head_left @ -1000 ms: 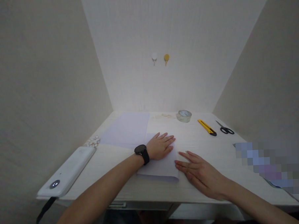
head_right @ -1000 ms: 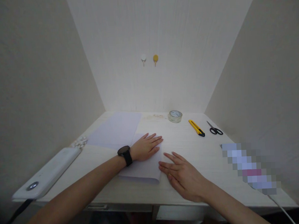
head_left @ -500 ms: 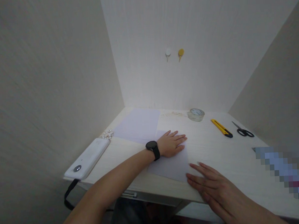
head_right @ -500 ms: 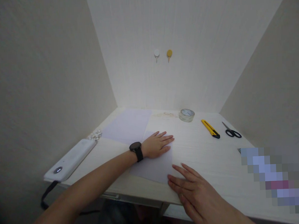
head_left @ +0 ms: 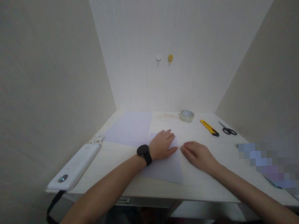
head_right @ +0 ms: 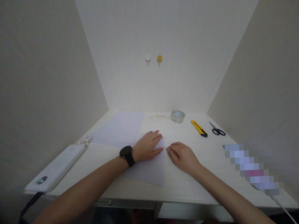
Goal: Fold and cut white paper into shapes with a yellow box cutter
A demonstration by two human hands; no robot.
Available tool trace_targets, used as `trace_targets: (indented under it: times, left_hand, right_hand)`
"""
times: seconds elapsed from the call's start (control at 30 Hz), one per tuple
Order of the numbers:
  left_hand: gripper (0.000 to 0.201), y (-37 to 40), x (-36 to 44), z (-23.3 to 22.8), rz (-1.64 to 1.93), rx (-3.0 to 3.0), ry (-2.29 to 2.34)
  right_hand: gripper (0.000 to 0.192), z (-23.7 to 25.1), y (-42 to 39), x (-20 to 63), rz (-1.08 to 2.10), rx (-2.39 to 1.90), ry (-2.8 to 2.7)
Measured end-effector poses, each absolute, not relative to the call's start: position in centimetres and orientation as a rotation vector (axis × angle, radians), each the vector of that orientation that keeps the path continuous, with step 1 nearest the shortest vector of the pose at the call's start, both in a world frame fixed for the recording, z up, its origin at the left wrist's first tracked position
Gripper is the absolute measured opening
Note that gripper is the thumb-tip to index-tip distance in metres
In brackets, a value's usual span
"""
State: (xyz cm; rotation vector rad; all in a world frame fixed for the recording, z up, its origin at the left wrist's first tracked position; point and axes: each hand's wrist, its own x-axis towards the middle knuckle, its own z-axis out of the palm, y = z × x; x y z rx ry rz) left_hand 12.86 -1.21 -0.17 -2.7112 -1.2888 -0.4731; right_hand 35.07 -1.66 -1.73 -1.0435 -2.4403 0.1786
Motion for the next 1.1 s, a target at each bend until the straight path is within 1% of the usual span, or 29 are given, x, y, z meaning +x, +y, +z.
trace_targets:
  times: [0.07, 0.13, 0.17, 0.27, 0.4, 0.63, 0.87, 0.97, 1.1]
  left_hand:
    - [0.036, -3.5, 13.6, 1.0, -0.386, -2.698, -1.331]
    - [0.034, -6.7, 14.6, 1.6, -0.331, -2.711, -1.344]
    - [0.035, -8.3, 15.1, 1.5, -0.355, -2.720, -1.329]
    - [0.052, -12.5, 16.2, 0.3, -0.347, -2.745, -1.388]
    - [0.057, -14.6, 16.4, -1.3, -0.308, -2.864, -1.466]
    - [0.064, -14.7, 15.8, -2.1, -0.399, -2.918, -1.465]
    - [0.063, -14.4, 15.3, -2.2, -0.505, -2.822, -1.435]
    - [0.058, -11.2, 14.9, -0.9, -0.503, -2.667, -1.503]
    - [0.053, -4.2, 14.3, 0.5, -0.276, -2.631, -1.488]
  right_hand:
    - [0.036, -1.8, 0.2, 34.4, 0.020, -1.165, -2.447]
    - [0.032, -1.8, 1.2, 34.0, -0.070, -1.181, -2.478]
    - [0.030, -1.8, 1.5, 33.9, -0.102, -1.146, -2.509]
    - [0.030, -1.9, 1.8, 33.9, -0.185, -0.993, -2.631]
    - [0.029, -1.7, 2.7, 33.6, -0.282, -0.936, -2.746]
    - [0.024, -0.5, 5.8, 32.4, -0.416, -1.023, -2.819]
    - [0.022, 0.4, 6.9, 31.8, -0.497, -1.035, -2.887]
    - [0.021, 0.5, 6.6, 31.7, -0.528, -1.053, -2.891]
    - [0.022, 0.5, 6.5, 31.5, -0.524, -1.057, -2.887]
